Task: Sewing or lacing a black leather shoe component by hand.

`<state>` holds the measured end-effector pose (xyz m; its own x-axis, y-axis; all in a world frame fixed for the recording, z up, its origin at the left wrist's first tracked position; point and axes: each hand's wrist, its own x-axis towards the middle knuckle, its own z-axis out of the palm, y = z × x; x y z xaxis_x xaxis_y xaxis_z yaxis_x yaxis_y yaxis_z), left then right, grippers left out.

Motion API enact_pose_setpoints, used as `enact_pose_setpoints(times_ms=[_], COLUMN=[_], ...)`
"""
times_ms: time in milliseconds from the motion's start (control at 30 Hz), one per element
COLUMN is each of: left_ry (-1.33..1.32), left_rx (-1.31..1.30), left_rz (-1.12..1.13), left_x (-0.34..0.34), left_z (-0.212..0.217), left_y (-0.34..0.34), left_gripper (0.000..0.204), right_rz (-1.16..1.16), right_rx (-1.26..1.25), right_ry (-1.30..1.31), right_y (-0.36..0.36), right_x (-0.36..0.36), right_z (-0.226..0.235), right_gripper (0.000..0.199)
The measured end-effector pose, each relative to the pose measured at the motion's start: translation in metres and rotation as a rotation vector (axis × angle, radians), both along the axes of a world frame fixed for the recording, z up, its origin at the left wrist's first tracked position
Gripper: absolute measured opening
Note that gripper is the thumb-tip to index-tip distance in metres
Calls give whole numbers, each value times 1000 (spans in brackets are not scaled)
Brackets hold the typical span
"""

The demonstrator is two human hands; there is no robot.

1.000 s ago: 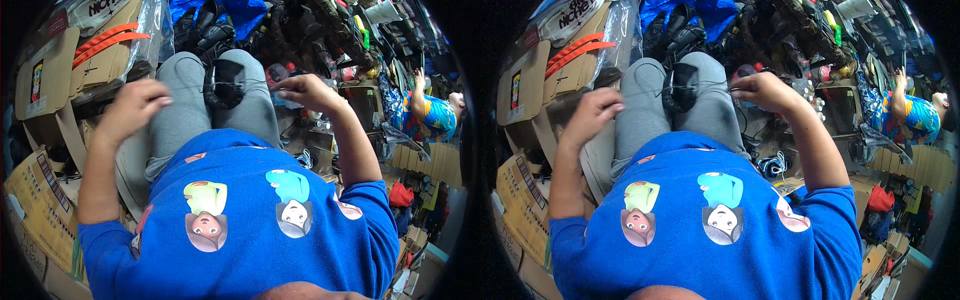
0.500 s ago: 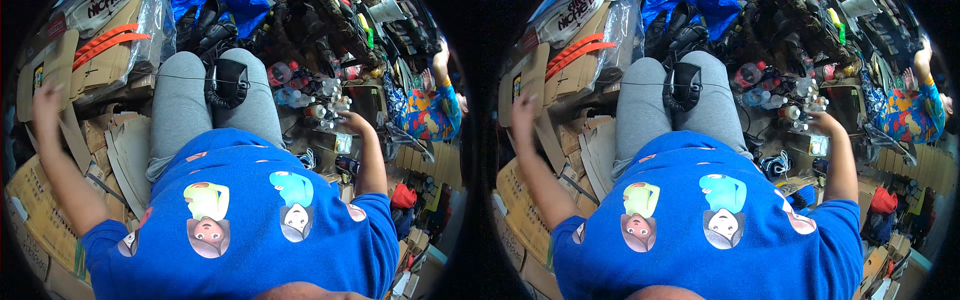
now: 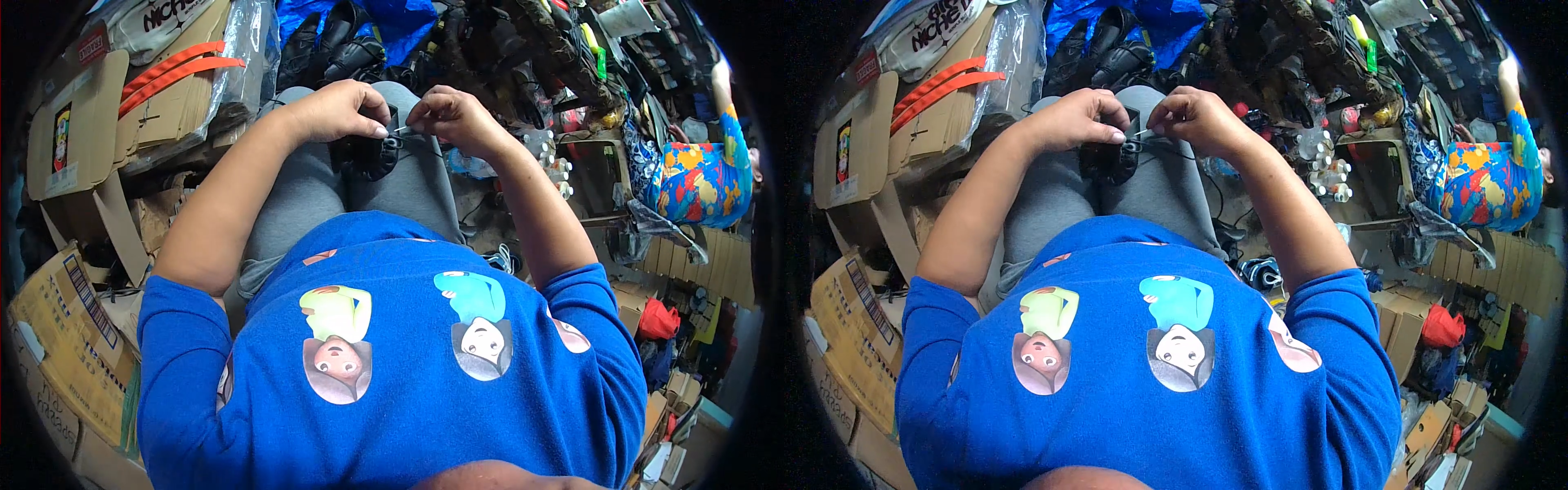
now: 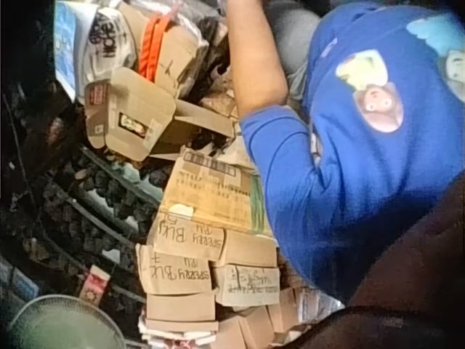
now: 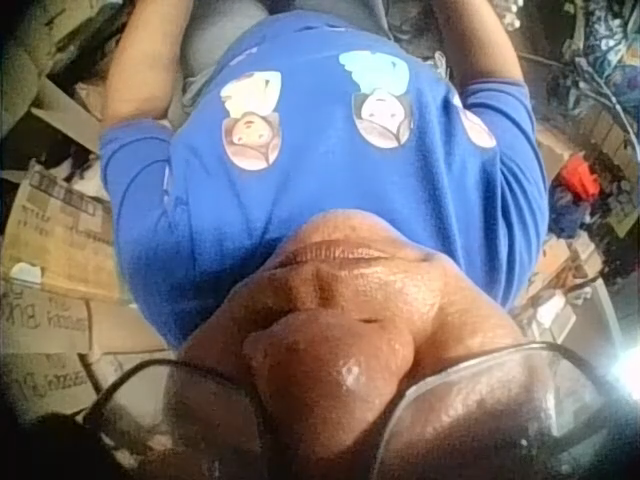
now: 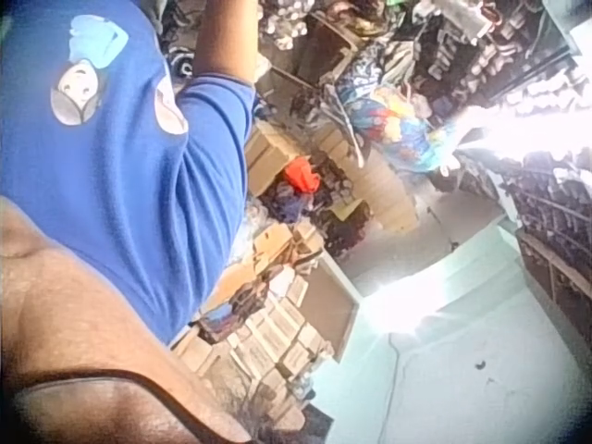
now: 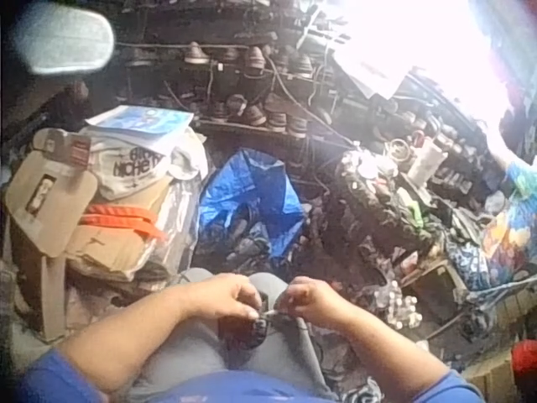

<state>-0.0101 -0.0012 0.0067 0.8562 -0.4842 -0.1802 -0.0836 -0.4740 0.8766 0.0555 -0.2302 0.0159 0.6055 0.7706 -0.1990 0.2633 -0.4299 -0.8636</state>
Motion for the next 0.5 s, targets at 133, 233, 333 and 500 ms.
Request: enact_pose_setpoints(times_ms=[133, 233, 333, 500], left_ry=[227, 315, 335, 343], left_rx=[-223, -359, -362, -343], left_rz=[48, 52, 48, -12], left_x=[0, 0, -3, -4], left_z=[-6, -15, -18, -19], left_y=[-2, -3, 1, 2], left_gripper=[23, 26, 31, 35], right_rz=[118, 85, 14, -42], right_rx=[27, 63, 47, 81], right_ry=[-151, -82, -86, -176], right_y=[-3, -6, -9, -13], right_x=[-1, -9, -24, -41], right_z=[-7, -14, -11, -10], right_gripper=[11, 11, 11, 18])
